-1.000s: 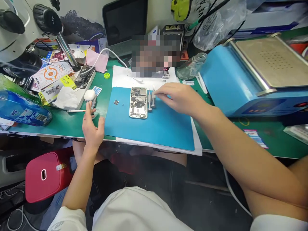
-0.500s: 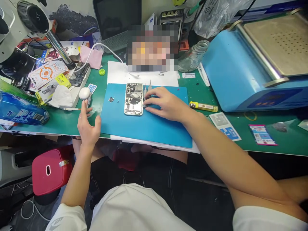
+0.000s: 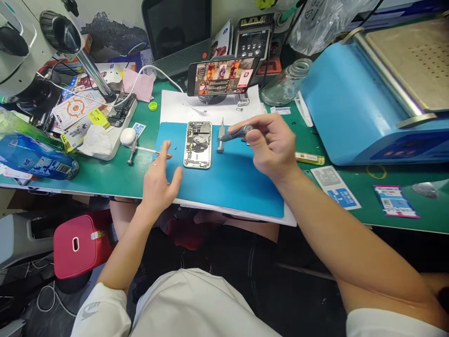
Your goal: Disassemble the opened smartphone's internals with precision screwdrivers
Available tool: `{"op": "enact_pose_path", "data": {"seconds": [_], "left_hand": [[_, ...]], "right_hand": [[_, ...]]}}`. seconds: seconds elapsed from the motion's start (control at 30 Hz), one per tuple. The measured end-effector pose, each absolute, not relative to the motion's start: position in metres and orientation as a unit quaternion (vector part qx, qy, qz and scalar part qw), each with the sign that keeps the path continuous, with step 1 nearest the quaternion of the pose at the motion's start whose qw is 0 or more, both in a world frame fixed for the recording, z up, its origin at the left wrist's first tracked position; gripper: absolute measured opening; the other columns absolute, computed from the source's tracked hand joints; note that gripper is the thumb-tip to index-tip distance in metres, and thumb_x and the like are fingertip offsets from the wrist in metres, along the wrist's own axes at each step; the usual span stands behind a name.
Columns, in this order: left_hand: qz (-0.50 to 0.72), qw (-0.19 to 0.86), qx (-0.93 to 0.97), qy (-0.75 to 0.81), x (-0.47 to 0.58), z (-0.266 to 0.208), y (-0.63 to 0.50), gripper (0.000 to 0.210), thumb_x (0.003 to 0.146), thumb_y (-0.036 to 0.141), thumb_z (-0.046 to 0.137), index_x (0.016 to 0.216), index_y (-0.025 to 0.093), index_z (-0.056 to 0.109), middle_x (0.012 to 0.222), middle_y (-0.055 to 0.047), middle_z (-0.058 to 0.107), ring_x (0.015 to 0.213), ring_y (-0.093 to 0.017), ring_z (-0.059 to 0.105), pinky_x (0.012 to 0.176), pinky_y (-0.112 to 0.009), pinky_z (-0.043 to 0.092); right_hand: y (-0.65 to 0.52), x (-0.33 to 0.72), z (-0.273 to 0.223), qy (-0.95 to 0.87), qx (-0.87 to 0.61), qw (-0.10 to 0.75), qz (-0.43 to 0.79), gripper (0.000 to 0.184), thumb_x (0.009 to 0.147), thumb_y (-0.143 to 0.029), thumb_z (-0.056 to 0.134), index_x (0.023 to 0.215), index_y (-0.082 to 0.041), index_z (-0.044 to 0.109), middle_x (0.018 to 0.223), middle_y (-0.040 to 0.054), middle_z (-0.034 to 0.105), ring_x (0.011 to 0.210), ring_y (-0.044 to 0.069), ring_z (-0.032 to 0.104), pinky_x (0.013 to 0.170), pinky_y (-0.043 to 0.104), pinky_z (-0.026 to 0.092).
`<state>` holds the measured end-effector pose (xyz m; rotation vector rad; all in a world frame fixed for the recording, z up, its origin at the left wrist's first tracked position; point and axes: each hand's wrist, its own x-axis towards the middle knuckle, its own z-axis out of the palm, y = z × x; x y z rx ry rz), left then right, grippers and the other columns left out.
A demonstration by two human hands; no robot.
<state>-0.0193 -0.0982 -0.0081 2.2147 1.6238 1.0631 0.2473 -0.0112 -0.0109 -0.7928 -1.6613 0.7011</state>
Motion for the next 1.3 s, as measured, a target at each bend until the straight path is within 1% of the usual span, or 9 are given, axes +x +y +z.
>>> {"op": "enact_pose_path", "data": {"seconds": [0.13,0.27,0.4,0.5,0.67,0.83,0.93,1.03,1.3], "left_hand": [[0.345,0.129,0.755,0.542,-0.009,-0.015,-0.084,0.068,0.105,0.032,0.051,0.167,0.019,0.026,0.16,-0.018,0.051,0.131,-0.029,0.064,0.108,-0.043,0.052],[0.343,0.175,0.744,0.546,-0.008,-0.02,-0.077,0.078,0.1,0.027,0.057,0.168,0.023,0.02,0.165,-0.017,0.046,0.128,-0.028,0.066,0.108,-0.042,0.052],[0.329,0.201,0.747,0.542,-0.011,-0.023,-0.072,0.085,0.094,0.021,0.06,0.169,0.026,0.019,0.164,-0.014,0.047,0.127,-0.028,0.067,0.107,-0.04,0.053],[0.324,0.212,0.744,0.545,-0.012,-0.024,-0.069,0.085,0.093,0.021,0.06,0.168,0.025,0.02,0.164,-0.015,0.047,0.125,-0.028,0.068,0.106,-0.041,0.054],[0.334,0.23,0.741,0.536,-0.012,-0.026,-0.071,0.083,0.095,0.02,0.056,0.168,0.022,0.017,0.168,-0.017,0.041,0.129,-0.028,0.065,0.107,-0.04,0.052],[0.321,0.233,0.745,0.537,-0.011,-0.028,-0.074,0.081,0.096,0.019,0.054,0.168,0.021,0.017,0.166,-0.017,0.043,0.129,-0.029,0.065,0.107,-0.042,0.051],[0.315,0.235,0.745,0.539,-0.01,-0.027,-0.075,0.079,0.098,0.02,0.052,0.168,0.021,0.016,0.166,-0.017,0.042,0.128,-0.029,0.065,0.107,-0.043,0.051],[0.309,0.234,0.744,0.544,-0.01,-0.027,-0.075,0.077,0.098,0.018,0.049,0.168,0.02,0.015,0.165,-0.018,0.044,0.128,-0.029,0.065,0.106,-0.043,0.051],[0.314,0.243,0.74,0.542,-0.009,-0.027,-0.071,0.076,0.099,0.019,0.049,0.167,0.017,0.016,0.166,-0.019,0.042,0.13,-0.028,0.063,0.108,-0.041,0.049]], "right_hand": [[-0.009,0.246,-0.011,-0.675,-0.35,0.55,0.344,0.03,0.103,-0.062,0.055,0.107,-0.033,0.058,0.101,0.0066,0.077,0.095,0.024,0.076,0.081,0.041,0.067],[-0.005,0.24,-0.019,-0.665,-0.324,0.558,0.377,0.033,0.102,-0.06,0.058,0.106,-0.027,0.056,0.095,0.0029,0.075,0.091,0.022,0.076,0.078,0.04,0.068],[-0.004,0.235,-0.025,-0.672,-0.307,0.589,0.328,0.022,0.106,-0.05,0.055,0.112,-0.03,0.057,0.091,0.0002,0.073,0.085,0.019,0.075,0.074,0.036,0.066],[-0.004,0.235,-0.031,-0.704,-0.309,0.583,0.263,0.019,0.107,-0.042,0.053,0.122,-0.033,0.061,0.097,0.0008,0.074,0.085,0.019,0.075,0.073,0.036,0.065],[-0.002,0.24,-0.04,-0.783,-0.321,0.51,0.154,0.046,0.1,-0.031,0.067,0.144,-0.031,0.055,0.112,0.0036,0.077,0.092,0.02,0.076,0.077,0.036,0.069],[-0.005,0.226,-0.018,-0.803,-0.271,0.513,0.135,0.061,0.097,-0.022,0.071,0.152,-0.037,0.049,0.117,0.002,0.077,0.095,0.02,0.078,0.082,0.036,0.071],[-0.007,0.203,-0.01,-0.804,-0.217,0.531,0.157,0.062,0.098,-0.02,0.067,0.154,-0.037,0.044,0.122,0.002,0.076,0.097,0.019,0.078,0.084,0.035,0.071],[-0.005,0.186,-0.018,-0.8,-0.175,0.554,0.148,0.063,0.097,-0.016,0.067,0.153,-0.035,0.044,0.123,0.0048,0.075,0.098,0.02,0.078,0.078,0.031,0.071],[-0.009,0.183,-0.037,-0.803,-0.189,0.538,0.175,0.065,0.096,-0.013,0.068,0.154,-0.032,0.045,0.129,0.0044,0.072,0.096,0.019,0.079,0.082,0.03,0.071]]}}
